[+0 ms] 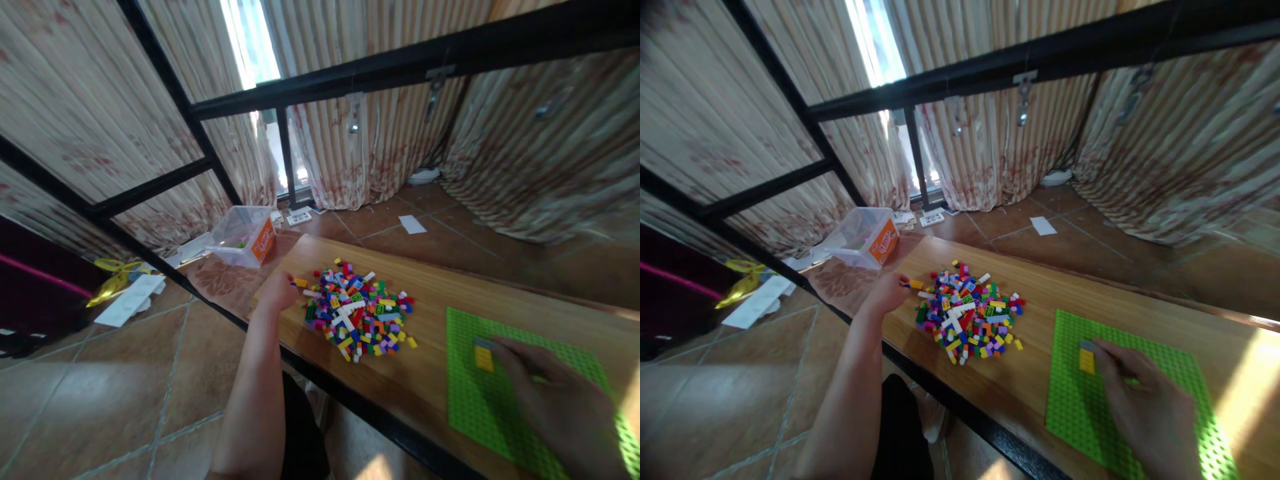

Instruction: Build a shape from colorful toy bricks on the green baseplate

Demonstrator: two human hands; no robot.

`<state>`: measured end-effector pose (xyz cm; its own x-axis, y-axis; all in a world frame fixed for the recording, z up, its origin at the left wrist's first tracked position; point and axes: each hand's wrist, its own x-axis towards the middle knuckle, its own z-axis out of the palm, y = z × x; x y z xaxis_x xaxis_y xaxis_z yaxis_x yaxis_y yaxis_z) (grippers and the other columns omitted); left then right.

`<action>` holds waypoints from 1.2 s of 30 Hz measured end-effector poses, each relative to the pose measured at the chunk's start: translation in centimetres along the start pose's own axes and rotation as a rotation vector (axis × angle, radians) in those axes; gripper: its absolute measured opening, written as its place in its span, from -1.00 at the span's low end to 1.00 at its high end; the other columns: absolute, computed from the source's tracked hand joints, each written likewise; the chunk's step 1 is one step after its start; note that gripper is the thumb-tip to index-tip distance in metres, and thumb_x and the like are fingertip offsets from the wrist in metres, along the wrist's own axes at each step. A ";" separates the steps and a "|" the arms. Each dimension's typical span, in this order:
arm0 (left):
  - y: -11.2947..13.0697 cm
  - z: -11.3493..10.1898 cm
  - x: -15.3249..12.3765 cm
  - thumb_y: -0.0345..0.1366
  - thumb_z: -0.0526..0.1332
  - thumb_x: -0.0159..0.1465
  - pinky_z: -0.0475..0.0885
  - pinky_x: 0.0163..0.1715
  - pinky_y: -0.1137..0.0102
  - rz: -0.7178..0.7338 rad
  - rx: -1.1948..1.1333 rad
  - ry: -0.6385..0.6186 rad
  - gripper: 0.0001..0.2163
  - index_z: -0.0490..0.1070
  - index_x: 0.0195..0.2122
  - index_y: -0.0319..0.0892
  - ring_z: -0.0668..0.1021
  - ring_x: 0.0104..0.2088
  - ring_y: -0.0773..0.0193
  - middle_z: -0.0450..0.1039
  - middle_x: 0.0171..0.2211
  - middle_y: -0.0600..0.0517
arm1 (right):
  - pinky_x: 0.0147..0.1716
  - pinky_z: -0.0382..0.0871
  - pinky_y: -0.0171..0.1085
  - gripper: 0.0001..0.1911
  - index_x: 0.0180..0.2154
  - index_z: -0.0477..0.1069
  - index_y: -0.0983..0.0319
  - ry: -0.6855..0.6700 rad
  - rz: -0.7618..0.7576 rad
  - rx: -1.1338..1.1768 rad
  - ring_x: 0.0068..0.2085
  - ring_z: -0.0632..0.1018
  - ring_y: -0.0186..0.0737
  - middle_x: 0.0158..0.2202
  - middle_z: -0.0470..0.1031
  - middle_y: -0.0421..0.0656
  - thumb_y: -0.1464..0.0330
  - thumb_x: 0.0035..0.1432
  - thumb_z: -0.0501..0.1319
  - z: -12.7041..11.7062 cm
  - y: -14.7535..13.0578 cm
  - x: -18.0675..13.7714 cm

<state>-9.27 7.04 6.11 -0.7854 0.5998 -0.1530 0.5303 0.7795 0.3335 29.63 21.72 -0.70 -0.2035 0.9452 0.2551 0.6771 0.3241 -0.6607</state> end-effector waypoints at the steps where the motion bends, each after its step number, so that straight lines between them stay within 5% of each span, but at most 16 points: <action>1: 0.5 -0.4 -0.3 -0.44 0.16 0.18 0.41 -0.19 0.36 0.022 -0.022 0.007 -0.72 0.50 -0.09 -0.27 0.57 -0.17 0.15 0.58 -0.19 -0.14 | -0.21 0.45 -0.06 -0.78 -0.29 0.58 -0.01 0.013 0.041 0.012 -0.26 0.62 0.04 -0.25 0.63 -0.09 0.10 0.04 0.26 -0.3 -0.4 0.1; 3: 2.2 -0.7 -1.2 -0.42 0.14 0.19 0.43 -0.27 0.41 0.135 -0.227 -0.023 -0.71 0.48 -0.06 -0.27 0.57 -0.28 0.23 0.58 -0.28 -0.05 | -0.16 0.46 -0.06 -0.76 -0.29 0.58 0.05 0.050 0.110 0.038 -0.21 0.62 0.04 -0.24 0.63 -0.06 0.11 0.06 0.24 -0.7 -1.0 0.2; 6: 6.4 0.4 -3.7 -0.39 0.18 0.18 0.43 -0.25 0.42 0.405 -0.721 -0.309 -0.74 0.50 -0.11 -0.24 0.55 -0.27 0.29 0.57 -0.24 0.00 | -0.12 0.48 -0.03 -0.71 -0.27 0.58 0.11 0.084 0.175 0.182 -0.20 0.62 0.03 -0.25 0.63 -0.06 0.09 0.02 0.28 -1.0 -1.3 0.2; 8: 9.5 2.4 -5.8 -0.40 0.22 0.15 0.42 -0.22 0.43 0.460 -0.935 -0.480 -0.75 0.50 -0.14 -0.27 0.54 -0.26 0.31 0.55 -0.23 -0.02 | -0.12 0.50 -0.04 -0.66 -0.23 0.57 0.13 0.048 0.136 0.343 -0.19 0.62 -0.02 -0.23 0.63 -0.08 0.08 0.01 0.30 -1.3 -1.6 -0.3; 13: 14.6 8.5 -10.5 -0.46 0.28 0.06 0.41 -0.27 0.43 0.308 -1.204 -0.883 -0.70 0.50 -0.13 -0.25 0.50 -0.32 0.36 0.50 -0.29 0.01 | -0.20 0.53 -0.16 -0.56 0.00 0.48 0.08 -0.247 -0.087 0.406 -0.22 0.60 -0.17 -0.14 0.59 -0.12 0.14 0.06 0.32 -2.2 -2.3 -2.2; 19: 15.7 12.2 -12.7 -0.40 0.35 0.04 0.41 -0.20 0.35 0.162 -1.345 -1.060 -0.64 0.48 -0.09 -0.24 0.53 -0.31 0.32 0.50 -0.29 0.00 | -0.26 0.52 -0.19 -0.61 0.00 0.46 0.09 -0.322 -0.171 0.315 -0.27 0.56 -0.22 -0.17 0.55 -0.13 0.18 0.12 0.29 -2.6 -1.8 -3.2; 26: 16.8 13.4 -13.6 -0.49 0.25 0.10 0.42 -0.28 0.41 0.181 -1.247 -1.046 -0.65 0.43 -0.05 -0.26 0.52 -0.41 0.40 0.50 -0.31 0.01 | -0.30 0.48 -0.23 -0.73 -0.10 0.50 0.10 -0.340 -0.189 0.242 -0.32 0.53 -0.26 -0.22 0.53 -0.16 0.19 0.16 0.25 -3.1 -0.7 -3.0; 36: 15.6 13.9 -11.9 -0.42 0.12 0.22 0.49 -0.31 0.34 0.509 -0.801 -0.738 -0.70 0.44 -0.03 -0.27 0.59 -0.34 0.25 0.56 -0.30 -0.08 | -0.23 0.48 -0.14 -0.72 -0.08 0.47 0.14 -0.306 -0.230 -0.037 -0.24 0.58 -0.16 -0.15 0.56 -0.11 0.26 0.15 0.20 -2.1 0.9 -2.9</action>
<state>12.83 14.60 0.22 -0.0324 0.9691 -0.2447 0.1724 0.2466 0.9537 32.34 19.20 -0.58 -0.5513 0.8173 0.1675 0.6127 0.5329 -0.5836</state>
